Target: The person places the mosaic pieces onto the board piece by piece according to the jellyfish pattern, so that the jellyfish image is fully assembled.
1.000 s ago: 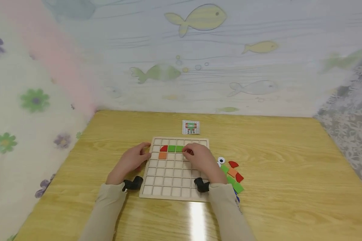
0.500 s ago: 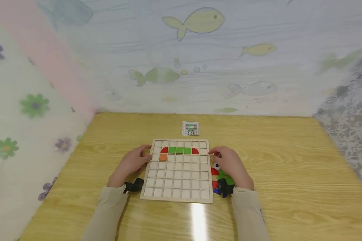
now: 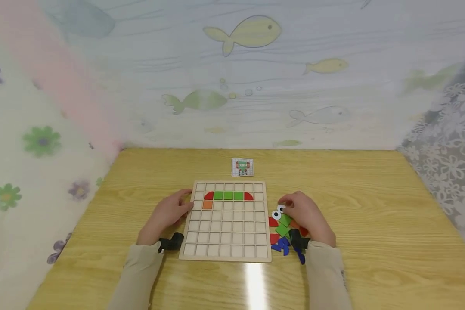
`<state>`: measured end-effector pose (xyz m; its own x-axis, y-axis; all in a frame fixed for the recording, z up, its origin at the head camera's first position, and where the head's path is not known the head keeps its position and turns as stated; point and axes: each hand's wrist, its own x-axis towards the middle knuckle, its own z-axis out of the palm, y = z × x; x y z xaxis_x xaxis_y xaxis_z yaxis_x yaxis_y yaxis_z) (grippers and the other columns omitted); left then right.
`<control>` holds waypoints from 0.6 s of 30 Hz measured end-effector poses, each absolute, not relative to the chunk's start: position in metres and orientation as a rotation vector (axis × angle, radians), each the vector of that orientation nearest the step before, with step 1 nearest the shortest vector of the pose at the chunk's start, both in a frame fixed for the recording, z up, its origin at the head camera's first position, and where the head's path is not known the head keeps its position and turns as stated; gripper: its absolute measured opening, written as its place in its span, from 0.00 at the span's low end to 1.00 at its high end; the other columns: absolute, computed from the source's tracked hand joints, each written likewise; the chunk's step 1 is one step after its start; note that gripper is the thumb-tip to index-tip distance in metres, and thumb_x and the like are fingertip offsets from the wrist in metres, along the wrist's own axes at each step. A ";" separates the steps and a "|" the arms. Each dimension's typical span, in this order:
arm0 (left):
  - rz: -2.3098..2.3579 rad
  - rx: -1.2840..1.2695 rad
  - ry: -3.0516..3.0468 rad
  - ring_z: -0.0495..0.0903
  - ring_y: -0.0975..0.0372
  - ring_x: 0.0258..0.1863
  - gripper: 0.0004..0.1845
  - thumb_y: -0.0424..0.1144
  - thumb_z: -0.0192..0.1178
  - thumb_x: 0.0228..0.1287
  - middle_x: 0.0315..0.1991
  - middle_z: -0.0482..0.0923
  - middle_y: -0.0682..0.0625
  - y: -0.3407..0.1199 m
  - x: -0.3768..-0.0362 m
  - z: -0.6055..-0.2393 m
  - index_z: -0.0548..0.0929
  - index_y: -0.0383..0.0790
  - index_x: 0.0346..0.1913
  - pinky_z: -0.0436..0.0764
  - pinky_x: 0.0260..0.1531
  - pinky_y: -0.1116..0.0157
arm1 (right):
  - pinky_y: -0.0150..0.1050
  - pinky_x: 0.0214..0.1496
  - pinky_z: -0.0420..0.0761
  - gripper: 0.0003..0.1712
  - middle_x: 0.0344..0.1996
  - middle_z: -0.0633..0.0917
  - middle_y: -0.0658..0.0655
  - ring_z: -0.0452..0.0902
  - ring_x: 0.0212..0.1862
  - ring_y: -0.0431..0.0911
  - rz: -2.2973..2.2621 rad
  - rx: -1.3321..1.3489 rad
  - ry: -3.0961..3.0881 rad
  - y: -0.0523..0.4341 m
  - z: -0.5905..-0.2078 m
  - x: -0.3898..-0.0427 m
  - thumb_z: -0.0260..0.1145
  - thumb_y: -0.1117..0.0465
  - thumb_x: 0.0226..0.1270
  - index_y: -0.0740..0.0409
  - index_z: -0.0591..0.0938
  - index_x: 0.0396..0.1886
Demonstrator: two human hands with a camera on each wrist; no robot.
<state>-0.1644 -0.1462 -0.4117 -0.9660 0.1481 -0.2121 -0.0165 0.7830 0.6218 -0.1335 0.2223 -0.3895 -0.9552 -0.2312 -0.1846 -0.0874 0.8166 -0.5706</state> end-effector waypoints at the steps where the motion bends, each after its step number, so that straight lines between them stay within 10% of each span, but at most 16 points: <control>1: 0.954 0.110 2.722 0.71 0.60 0.08 0.27 0.45 0.54 0.60 0.21 0.74 0.55 -0.146 -0.165 -0.411 0.65 0.48 0.63 0.70 0.18 0.65 | 0.46 0.41 0.72 0.13 0.37 0.77 0.56 0.71 0.37 0.48 -0.840 -0.246 2.760 0.222 -0.390 -0.134 0.60 0.62 0.60 0.57 0.81 0.44; 18: 0.768 0.179 2.770 0.70 0.63 0.15 0.30 0.48 0.52 0.62 0.15 0.72 0.57 -0.142 -0.159 -0.400 0.61 0.44 0.66 0.69 0.29 0.63 | 0.40 0.36 0.70 0.13 0.34 0.78 0.53 0.71 0.35 0.46 -0.929 -0.148 2.714 0.219 -0.391 -0.135 0.59 0.55 0.62 0.54 0.78 0.44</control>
